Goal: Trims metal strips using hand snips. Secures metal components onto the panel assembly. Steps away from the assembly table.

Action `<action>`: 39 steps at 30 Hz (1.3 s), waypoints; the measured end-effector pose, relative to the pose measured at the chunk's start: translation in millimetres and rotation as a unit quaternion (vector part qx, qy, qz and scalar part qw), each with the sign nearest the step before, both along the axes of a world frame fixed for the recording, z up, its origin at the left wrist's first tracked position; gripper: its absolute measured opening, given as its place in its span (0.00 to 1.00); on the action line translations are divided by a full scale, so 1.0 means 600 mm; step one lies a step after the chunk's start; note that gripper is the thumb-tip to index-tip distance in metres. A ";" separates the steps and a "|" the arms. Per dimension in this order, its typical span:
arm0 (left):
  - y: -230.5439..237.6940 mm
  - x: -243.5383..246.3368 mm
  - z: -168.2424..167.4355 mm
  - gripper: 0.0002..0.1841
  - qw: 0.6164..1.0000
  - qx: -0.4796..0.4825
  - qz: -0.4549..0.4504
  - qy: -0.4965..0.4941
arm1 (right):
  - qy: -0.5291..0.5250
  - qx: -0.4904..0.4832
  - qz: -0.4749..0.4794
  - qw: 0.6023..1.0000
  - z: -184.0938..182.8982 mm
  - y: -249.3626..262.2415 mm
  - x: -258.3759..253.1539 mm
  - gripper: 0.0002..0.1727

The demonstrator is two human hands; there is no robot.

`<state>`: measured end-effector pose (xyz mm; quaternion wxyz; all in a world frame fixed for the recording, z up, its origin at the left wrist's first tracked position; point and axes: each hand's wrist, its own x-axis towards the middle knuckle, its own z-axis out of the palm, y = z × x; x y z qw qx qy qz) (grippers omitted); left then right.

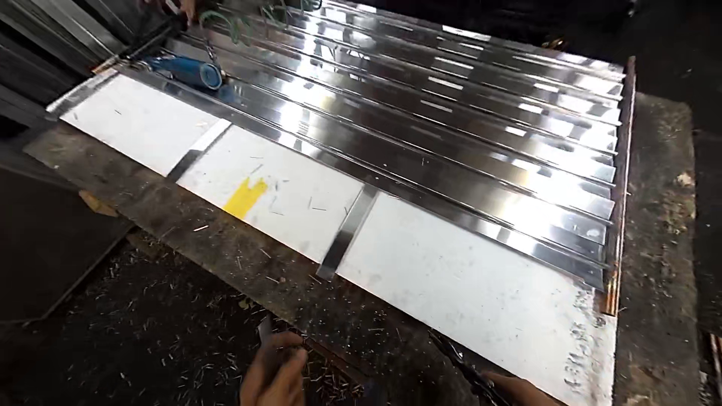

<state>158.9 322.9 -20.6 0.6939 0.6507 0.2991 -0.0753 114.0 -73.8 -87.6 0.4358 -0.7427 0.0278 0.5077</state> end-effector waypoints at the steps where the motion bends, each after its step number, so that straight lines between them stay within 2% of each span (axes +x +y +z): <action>1: 0.026 0.021 0.002 0.08 0.999 0.037 -0.004 0.001 | -0.002 0.002 0.004 1.000 0.003 0.010 0.019 0.31; 5: 0.059 0.094 -0.015 0.16 0.990 0.124 -0.063 0.017 | -0.041 0.004 0.002 0.999 0.001 0.027 0.112 0.26; 9: 0.031 0.188 -0.066 0.21 0.951 0.232 -0.201 0.019 | -0.016 -0.013 -0.031 0.999 -0.010 0.034 0.234 0.25; 12: -0.007 0.277 -0.103 0.24 0.924 0.305 -0.229 0.013 | -0.008 -0.045 -0.021 0.999 -0.012 0.039 0.354 0.21; 17: -0.067 0.421 -0.158 0.21 0.901 0.340 -0.271 0.002 | 0.025 -0.110 0.023 0.993 -0.008 0.055 0.514 0.15; 21: -0.094 0.479 -0.183 0.20 0.913 0.303 -0.266 0.062 | 0.031 -0.134 0.069 0.988 -0.008 0.072 0.591 0.06; 26: -0.093 0.513 -0.188 0.18 0.909 0.280 -0.282 0.128 | 0.011 -0.152 0.130 0.980 -0.021 0.074 0.646 0.04; 30: -0.088 0.531 -0.187 0.13 0.901 0.247 -0.317 0.162 | 0.012 -0.144 0.136 0.980 -0.026 0.077 0.663 0.06; 36: -0.084 0.541 -0.183 0.15 0.883 0.272 -0.340 0.171 | -0.005 -0.141 0.145 0.979 -0.030 0.085 0.673 0.08; 39: -0.091 0.536 -0.187 0.14 0.880 0.276 -0.341 0.185 | -0.004 -0.146 0.151 0.978 -0.032 0.086 0.679 0.09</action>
